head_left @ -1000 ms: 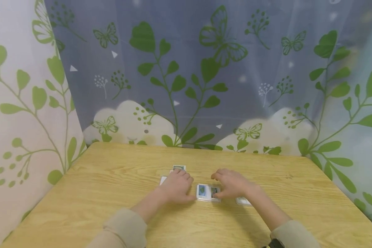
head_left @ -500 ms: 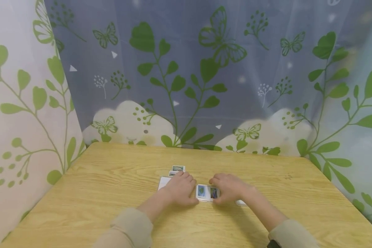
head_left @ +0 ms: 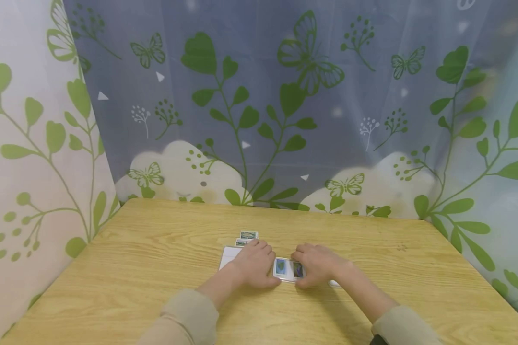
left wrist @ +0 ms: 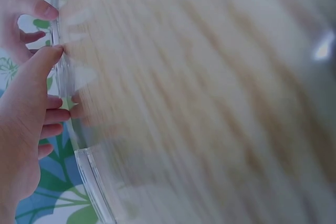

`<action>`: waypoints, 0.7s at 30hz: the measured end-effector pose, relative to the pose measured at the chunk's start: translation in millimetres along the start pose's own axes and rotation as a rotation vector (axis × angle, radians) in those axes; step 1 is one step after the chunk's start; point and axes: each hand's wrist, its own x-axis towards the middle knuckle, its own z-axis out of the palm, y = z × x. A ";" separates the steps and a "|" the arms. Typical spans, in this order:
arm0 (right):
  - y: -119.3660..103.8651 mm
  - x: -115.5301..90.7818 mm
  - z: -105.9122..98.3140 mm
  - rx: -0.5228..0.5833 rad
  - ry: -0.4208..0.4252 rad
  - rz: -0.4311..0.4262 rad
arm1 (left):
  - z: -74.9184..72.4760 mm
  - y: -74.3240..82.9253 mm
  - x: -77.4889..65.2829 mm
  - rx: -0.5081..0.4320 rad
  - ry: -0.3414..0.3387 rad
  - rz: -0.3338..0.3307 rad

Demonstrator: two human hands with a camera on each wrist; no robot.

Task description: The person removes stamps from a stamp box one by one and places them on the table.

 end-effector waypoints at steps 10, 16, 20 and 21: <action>2.6 3.2 1.4 -0.023 0.019 -0.041 | -1.5 1.6 1.1 0.026 -0.001 0.001; 2.1 3.8 1.2 -0.001 0.005 -0.029 | -1.9 2.0 0.9 0.030 0.013 -0.002; 0.5 3.3 0.4 0.028 -0.006 -0.010 | -1.7 2.3 0.8 0.025 0.018 -0.001; -0.1 3.2 0.2 0.026 -0.006 -0.006 | -1.6 2.2 0.8 0.022 0.019 -0.001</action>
